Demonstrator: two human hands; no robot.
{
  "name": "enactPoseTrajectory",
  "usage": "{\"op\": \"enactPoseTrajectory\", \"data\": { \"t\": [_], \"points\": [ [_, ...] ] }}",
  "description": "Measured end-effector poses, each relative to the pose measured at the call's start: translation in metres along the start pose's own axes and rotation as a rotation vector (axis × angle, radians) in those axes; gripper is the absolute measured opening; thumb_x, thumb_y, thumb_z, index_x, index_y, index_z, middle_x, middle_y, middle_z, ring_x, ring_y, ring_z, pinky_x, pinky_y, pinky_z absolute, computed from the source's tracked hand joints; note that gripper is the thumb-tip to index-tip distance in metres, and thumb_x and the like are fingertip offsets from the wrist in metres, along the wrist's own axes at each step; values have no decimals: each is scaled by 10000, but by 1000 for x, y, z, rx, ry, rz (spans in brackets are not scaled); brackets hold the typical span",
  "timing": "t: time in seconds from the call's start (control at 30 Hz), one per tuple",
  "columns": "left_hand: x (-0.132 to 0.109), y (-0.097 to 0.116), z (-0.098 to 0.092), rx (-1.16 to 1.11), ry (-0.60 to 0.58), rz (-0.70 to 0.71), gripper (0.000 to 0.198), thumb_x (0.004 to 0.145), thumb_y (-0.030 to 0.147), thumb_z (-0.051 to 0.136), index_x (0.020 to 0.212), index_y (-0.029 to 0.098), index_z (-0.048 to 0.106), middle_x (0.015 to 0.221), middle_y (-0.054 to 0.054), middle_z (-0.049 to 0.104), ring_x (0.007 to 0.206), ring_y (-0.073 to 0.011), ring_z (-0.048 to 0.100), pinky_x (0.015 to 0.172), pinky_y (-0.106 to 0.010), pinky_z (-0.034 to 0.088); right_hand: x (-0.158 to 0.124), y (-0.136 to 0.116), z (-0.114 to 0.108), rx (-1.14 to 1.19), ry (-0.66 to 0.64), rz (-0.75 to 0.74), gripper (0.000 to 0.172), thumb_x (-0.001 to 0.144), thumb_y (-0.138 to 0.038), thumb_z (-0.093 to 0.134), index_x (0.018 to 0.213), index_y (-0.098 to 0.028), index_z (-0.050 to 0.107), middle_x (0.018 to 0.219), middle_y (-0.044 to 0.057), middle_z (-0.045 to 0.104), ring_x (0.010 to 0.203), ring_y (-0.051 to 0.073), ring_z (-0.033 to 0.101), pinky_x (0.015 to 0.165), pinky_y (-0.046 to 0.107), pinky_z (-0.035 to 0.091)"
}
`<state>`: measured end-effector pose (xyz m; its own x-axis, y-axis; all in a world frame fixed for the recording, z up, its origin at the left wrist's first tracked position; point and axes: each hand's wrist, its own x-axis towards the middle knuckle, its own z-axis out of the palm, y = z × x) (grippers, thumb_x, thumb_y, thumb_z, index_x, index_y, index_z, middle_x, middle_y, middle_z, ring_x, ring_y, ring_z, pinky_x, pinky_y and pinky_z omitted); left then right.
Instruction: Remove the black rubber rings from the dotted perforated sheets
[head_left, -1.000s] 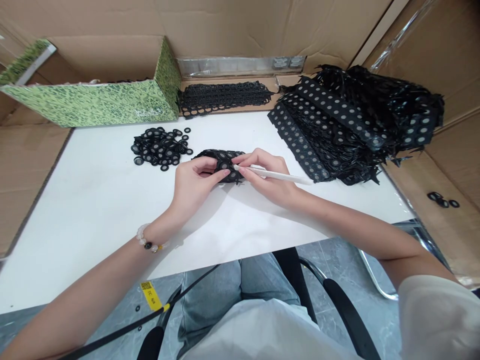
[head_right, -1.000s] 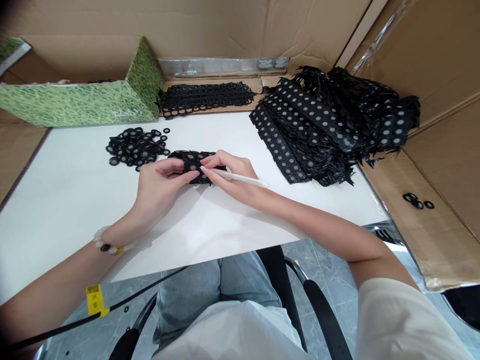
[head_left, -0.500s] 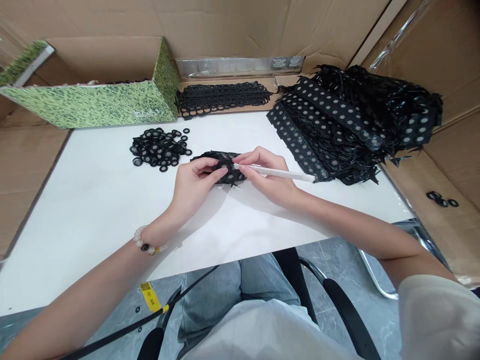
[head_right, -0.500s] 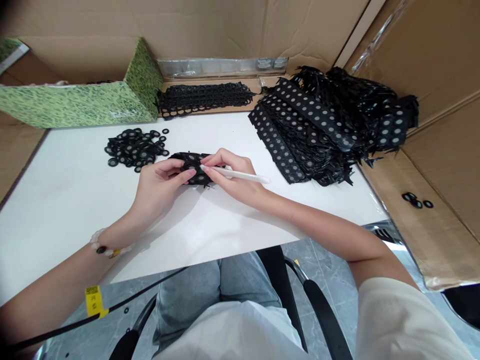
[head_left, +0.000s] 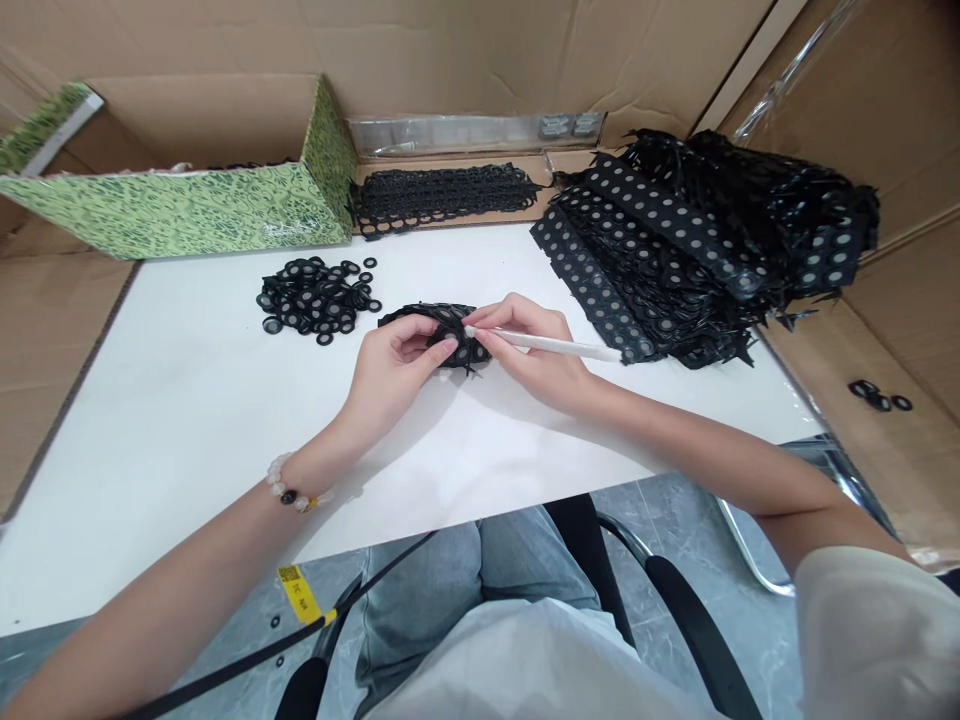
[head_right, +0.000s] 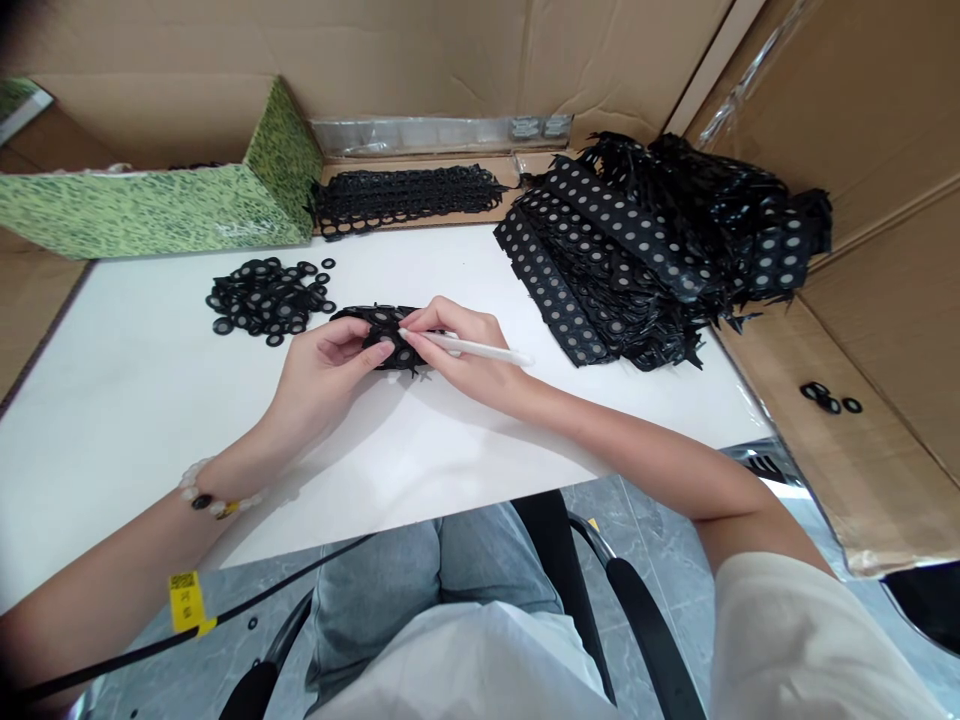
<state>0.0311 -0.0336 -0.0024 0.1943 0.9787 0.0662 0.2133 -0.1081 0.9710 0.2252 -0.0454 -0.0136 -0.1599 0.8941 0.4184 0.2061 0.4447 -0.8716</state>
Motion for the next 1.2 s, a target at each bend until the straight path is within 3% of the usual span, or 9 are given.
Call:
{"op": "enactPoseTrajectory", "data": {
  "t": [0.2, 0.33, 0.57, 0.67, 0.73, 0.83, 1.0, 1.2],
  "points": [
    [3, -7, -4, 46, -131, -89, 397, 710, 388, 822, 1013, 151, 726, 1036, -88, 779, 941, -247, 709, 804, -331, 572, -2, 1, 1, 150, -74, 75, 237, 926, -458, 661, 920, -225, 618, 1069, 53, 778, 994, 190, 733, 903, 382, 580],
    [5, -11, -7, 123, -167, -81, 350, 753, 411, 792, 992, 156, 770, 1006, -79, 791, 939, -261, 717, 798, -347, 581, -3, -2, 2, 142, -73, 101, 214, 913, -425, 674, 881, -220, 619, 1067, 56, 777, 1003, 200, 727, 888, 383, 572],
    [6, -7, -8, -113, -243, -314, 379, 659, 371, 854, 940, 140, 746, 804, -71, 773, 607, -197, 709, 590, -315, 592, 1, 1, -5, 74, -28, 139, 162, 895, -361, 686, 845, -210, 655, 968, 36, 780, 881, 190, 712, 833, 363, 551],
    [7, -7, -9, -43, -212, -243, 249, 713, 366, 822, 759, 146, 713, 634, -43, 715, 524, -155, 637, 529, -268, 524, 1, 2, -6, 44, -44, 133, 136, 894, -332, 685, 839, -209, 666, 934, 31, 774, 847, 185, 702, 808, 353, 543],
    [7, -7, -9, 8, -193, -197, 264, 751, 381, 793, 671, 161, 672, 550, -24, 663, 480, -138, 579, 478, -252, 457, 1, 2, -5, 33, -71, 127, 135, 885, -324, 695, 822, -207, 667, 922, 31, 771, 845, 186, 700, 804, 351, 540],
    [7, -7, -9, 77, -156, -140, 255, 780, 382, 760, 667, 175, 660, 511, 2, 626, 445, -129, 520, 432, -245, 370, 1, 2, -5, 34, -81, 123, 138, 881, -332, 701, 827, -208, 671, 925, 31, 772, 861, 189, 702, 813, 352, 539],
    [2, -7, -6, 184, -92, -24, 223, 788, 359, 741, 684, 168, 693, 621, -13, 692, 540, -139, 559, 482, -243, 378, 1, 1, -6, 61, -22, 124, 176, 886, -381, 695, 845, -212, 671, 945, 28, 781, 858, 186, 703, 793, 345, 541],
    [0, -4, -4, 151, -64, -1, 213, 805, 352, 722, 695, 171, 694, 635, -1, 687, 548, -130, 548, 514, -240, 398, 2, -3, -8, 78, -1, 127, 227, 882, -436, 701, 831, -220, 654, 918, 28, 776, 836, 193, 702, 757, 346, 539]
  ]
}}
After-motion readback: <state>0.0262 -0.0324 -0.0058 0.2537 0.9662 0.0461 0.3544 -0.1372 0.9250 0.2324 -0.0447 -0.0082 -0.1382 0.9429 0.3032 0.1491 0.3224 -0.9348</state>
